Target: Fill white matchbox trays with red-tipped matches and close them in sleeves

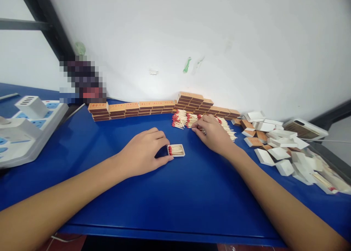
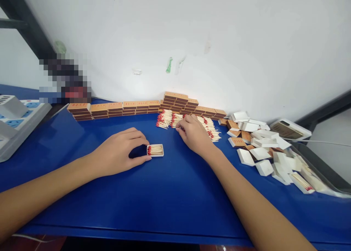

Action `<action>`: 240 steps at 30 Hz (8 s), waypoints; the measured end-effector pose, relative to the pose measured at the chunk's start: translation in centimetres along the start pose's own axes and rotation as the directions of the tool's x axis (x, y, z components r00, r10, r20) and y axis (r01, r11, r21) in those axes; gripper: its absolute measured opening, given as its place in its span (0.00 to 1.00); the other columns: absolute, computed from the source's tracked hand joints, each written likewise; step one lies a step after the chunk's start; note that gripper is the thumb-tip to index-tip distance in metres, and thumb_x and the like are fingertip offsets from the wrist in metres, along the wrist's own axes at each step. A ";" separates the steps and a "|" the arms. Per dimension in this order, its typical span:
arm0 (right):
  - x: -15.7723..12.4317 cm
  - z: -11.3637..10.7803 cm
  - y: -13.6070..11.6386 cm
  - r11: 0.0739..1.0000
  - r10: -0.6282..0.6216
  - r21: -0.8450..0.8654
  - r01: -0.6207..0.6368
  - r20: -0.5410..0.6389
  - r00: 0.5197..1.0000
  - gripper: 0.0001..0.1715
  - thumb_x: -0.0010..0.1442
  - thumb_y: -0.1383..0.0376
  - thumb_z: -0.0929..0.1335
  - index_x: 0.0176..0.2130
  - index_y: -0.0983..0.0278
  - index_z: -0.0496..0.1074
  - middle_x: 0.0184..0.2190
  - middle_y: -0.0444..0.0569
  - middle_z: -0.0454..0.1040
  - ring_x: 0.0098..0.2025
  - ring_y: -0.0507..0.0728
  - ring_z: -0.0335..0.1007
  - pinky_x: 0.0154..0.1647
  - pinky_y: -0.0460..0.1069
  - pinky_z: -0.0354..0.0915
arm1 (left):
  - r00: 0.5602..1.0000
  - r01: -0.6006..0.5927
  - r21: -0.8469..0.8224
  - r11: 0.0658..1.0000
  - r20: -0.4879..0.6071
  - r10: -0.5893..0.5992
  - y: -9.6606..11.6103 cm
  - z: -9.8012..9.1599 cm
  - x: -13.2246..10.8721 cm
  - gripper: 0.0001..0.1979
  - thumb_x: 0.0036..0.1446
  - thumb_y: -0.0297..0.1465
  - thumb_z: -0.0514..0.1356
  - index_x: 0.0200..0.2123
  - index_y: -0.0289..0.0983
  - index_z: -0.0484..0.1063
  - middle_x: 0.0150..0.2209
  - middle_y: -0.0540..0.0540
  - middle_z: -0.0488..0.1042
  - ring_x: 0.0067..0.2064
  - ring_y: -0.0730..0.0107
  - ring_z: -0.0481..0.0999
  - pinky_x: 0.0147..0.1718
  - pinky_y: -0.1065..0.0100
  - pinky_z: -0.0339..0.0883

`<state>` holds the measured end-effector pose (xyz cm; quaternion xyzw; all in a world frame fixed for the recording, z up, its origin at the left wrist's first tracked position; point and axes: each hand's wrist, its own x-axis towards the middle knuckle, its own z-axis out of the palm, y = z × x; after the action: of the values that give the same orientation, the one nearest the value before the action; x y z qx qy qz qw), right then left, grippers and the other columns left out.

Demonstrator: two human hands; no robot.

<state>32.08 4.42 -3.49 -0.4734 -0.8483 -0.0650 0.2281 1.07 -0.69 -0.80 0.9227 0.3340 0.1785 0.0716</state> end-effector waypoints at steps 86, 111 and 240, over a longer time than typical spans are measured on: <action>0.2 0.6 -0.8 1.000 -0.005 0.027 0.004 0.042 0.999 0.08 0.75 0.66 0.65 0.39 0.60 0.70 0.40 0.57 0.74 0.45 0.67 0.67 0.48 0.61 0.65 | 1.000 0.018 0.013 1.000 0.015 -0.018 0.0 -0.1 0.0 0.16 0.70 0.41 0.68 0.49 0.34 0.82 0.47 0.42 0.82 0.51 0.53 0.78 0.52 0.53 0.75; -1.4 -2.7 -9.4 0.971 -0.228 0.088 0.220 0.086 0.970 0.07 0.76 0.69 0.66 0.45 0.63 0.75 0.42 0.55 0.76 0.46 0.64 0.68 0.49 0.59 0.69 | 0.999 0.011 0.031 0.999 -0.033 -0.010 -0.2 0.2 0.0 0.14 0.69 0.41 0.67 0.45 0.35 0.81 0.44 0.43 0.81 0.49 0.54 0.78 0.50 0.54 0.75; -1.1 -2.4 -6.8 0.968 -0.092 0.236 0.081 0.034 0.995 0.07 0.75 0.67 0.67 0.42 0.61 0.74 0.39 0.52 0.76 0.45 0.62 0.70 0.47 0.57 0.67 | 1.000 -0.007 0.010 1.000 -0.014 0.008 -0.2 0.1 0.1 0.14 0.70 0.41 0.67 0.48 0.35 0.82 0.45 0.43 0.82 0.49 0.55 0.78 0.50 0.55 0.75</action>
<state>27.70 -0.90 -1.10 -0.4070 -0.8748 0.0365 0.2604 1.05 -0.46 -0.96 0.9230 0.3320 0.1836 0.0638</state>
